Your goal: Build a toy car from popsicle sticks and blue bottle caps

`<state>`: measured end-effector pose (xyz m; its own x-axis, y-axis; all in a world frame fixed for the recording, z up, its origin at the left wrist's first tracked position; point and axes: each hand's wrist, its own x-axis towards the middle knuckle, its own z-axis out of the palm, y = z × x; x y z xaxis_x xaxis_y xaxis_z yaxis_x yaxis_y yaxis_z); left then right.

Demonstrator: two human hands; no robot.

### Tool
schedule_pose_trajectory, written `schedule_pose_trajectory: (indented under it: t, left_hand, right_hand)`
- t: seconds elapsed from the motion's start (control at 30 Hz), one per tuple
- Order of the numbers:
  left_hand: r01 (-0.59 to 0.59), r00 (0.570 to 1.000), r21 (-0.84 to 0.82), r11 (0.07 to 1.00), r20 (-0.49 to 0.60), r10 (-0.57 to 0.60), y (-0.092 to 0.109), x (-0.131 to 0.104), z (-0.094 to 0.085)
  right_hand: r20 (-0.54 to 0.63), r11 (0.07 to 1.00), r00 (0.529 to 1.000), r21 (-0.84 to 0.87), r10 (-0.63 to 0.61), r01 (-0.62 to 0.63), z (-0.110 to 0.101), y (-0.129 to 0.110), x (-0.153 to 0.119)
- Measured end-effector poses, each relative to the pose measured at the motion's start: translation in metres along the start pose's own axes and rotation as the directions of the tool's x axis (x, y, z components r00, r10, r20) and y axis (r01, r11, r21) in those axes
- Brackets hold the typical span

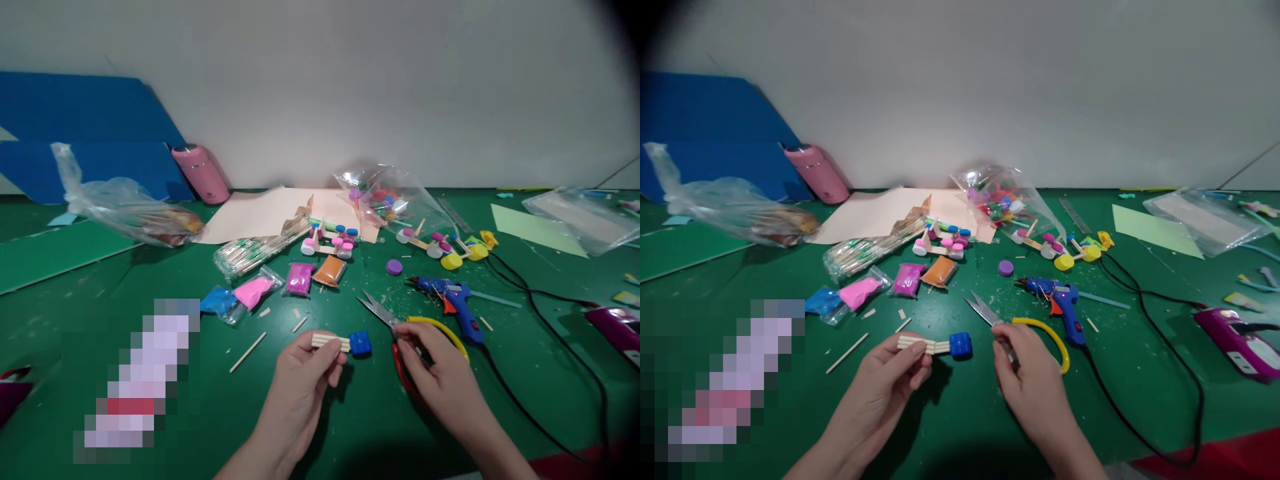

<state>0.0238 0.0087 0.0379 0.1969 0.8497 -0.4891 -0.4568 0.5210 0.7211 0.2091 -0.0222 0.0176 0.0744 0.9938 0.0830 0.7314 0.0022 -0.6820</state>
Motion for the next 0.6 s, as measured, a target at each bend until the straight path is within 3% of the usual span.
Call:
schedule_pose_trajectory:
  t: [0.13,0.3,0.47,0.6]
  left_hand:
    - [-0.02,0.999,-0.024,1.0,-0.039,0.019,-0.003,0.001,-0.001]
    - [-0.048,0.996,-0.033,0.998,-0.072,0.046,-0.003,-0.003,0.001]
    - [-0.066,0.995,-0.055,0.996,-0.072,0.062,-0.001,-0.007,0.002]
    - [-0.069,0.996,-0.059,0.996,-0.055,0.066,-0.001,-0.008,0.004]
  right_hand:
    - [-0.035,0.958,0.998,-0.282,-0.059,0.047,-0.004,0.032,-0.015]
    - [0.07,0.905,0.998,-0.424,0.003,0.028,-0.008,0.042,-0.02]
    - [0.113,0.883,0.987,-0.468,0.113,-0.048,-0.013,0.043,-0.014]
    - [0.091,0.91,0.974,-0.384,0.207,-0.157,-0.022,0.043,-0.009]
